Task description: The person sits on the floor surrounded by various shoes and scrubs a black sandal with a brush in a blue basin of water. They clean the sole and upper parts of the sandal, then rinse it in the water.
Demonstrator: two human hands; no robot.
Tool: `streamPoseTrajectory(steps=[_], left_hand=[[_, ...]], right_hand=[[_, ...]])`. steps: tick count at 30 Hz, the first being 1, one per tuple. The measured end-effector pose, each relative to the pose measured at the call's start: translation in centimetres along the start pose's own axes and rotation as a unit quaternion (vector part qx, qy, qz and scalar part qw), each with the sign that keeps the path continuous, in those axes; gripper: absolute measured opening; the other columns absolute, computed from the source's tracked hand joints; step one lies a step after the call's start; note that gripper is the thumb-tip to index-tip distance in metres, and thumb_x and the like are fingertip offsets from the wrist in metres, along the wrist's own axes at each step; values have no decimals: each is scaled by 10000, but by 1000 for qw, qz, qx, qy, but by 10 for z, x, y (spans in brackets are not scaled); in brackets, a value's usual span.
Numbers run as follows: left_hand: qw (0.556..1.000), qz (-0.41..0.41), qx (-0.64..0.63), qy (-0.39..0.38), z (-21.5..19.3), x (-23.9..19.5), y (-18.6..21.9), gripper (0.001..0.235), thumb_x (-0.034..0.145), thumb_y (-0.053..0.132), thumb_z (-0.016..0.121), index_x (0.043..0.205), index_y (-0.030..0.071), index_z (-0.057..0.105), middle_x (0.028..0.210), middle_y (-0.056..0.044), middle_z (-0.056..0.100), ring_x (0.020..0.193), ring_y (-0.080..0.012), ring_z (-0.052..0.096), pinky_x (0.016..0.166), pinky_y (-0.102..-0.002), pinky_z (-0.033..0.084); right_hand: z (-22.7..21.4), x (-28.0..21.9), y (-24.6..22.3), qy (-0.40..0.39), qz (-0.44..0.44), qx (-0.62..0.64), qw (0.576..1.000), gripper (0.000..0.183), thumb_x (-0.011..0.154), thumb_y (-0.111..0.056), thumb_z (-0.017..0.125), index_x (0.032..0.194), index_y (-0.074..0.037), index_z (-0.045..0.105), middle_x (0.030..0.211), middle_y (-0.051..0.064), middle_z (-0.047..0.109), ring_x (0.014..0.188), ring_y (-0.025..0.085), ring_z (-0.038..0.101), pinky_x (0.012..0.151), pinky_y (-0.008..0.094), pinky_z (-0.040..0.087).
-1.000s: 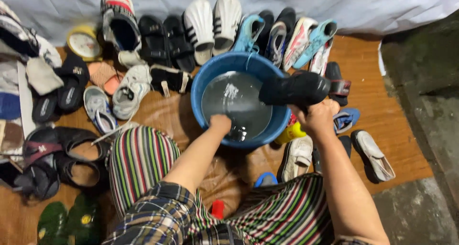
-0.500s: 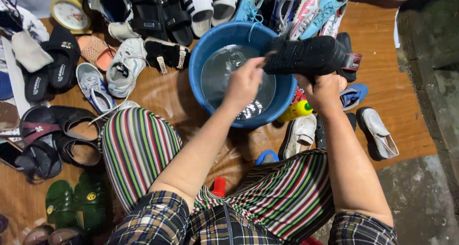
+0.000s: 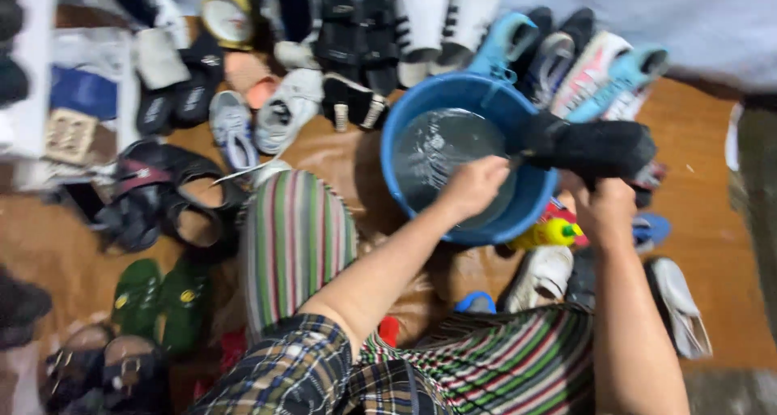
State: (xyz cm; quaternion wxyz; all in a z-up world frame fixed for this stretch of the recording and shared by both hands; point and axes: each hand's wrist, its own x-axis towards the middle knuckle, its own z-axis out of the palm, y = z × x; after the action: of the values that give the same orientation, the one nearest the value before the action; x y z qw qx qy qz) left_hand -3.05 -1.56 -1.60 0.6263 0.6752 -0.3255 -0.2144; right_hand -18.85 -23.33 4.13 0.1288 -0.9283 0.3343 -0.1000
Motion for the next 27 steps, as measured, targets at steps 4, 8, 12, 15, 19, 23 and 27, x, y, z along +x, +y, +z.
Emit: streamPoseTrajectory(steps=[4, 8, 12, 15, 19, 23, 27], left_hand=[[977, -164, -135, -13, 3, 19, -32, 277, 990, 231, 567, 1165, 56, 691, 728, -61, 641, 532, -162, 554, 467, -305, 488], [961, -197, 189, -42, -6, 14, -26, 349, 993, 239, 503, 1011, -15, 741, 944, -239, 734, 783, -432, 691, 727, -530, 553], [981, -178, 78, -3, -8, 13, 16, 353, 965, 293, 502, 1123, 65, 720, 1079, -165, 768, 956, -397, 727, 808, -497, 567], [992, -109, 58, 29, 10, 15, 9, 320, 974, 324, 496, 1106, 71, 641, 1043, -128, 752, 931, -380, 725, 818, -492, 559], [987, -137, 80, 31, 10, 12, -8, 337, 981, 342, 480, 1096, 65, 633, 1026, -129, 762, 903, -395, 721, 791, -498, 548], [953, -263, 147, -26, -14, -4, 6, 329, 1037, 286, 443, 1109, 18, 619, 1050, -224, 730, 924, -443, 702, 807, -551, 534], [932, -327, 150, -38, -29, -12, 5, 273, 906, 34, 460, 956, -52, 715, 963, -227, 753, 846, -404, 719, 757, -500, 557]], right_hand=[[3, 5, -12, 24, -43, -42, 998, 434, 1018, -370, 737, 1065, 61, 734, 851, 271, 714, 679, 486, 642, 613, 533, 512], [17, 17, 17, 29, -81, -81, 993, 500, 1042, -317, 764, 847, 137, 687, 716, 293, 640, 576, 453, 551, 605, 489, 484], [29, 25, 40, 39, -103, -143, 984, 480, 1104, -308, 763, 882, 114, 705, 741, 266, 661, 607, 442, 609, 613, 470, 504], [11, 8, 11, 43, -162, -43, 985, 97, 1147, -89, 782, 1164, 5, 801, 963, 191, 742, 722, 399, 644, 732, 463, 518], [8, 5, 2, 22, -165, 27, 986, 85, 1240, 38, 749, 1231, 119, 773, 962, 153, 743, 729, 272, 667, 690, 379, 521], [38, 16, 44, -8, -162, 116, 980, 68, 1240, 149, 650, 1221, 193, 698, 1140, 255, 716, 887, 342, 658, 788, 417, 528], [98, 49, 145, -31, -226, 145, 963, 343, 1356, 153, 551, 1044, 213, 680, 1418, 364, 689, 1166, 461, 681, 992, 486, 581]])
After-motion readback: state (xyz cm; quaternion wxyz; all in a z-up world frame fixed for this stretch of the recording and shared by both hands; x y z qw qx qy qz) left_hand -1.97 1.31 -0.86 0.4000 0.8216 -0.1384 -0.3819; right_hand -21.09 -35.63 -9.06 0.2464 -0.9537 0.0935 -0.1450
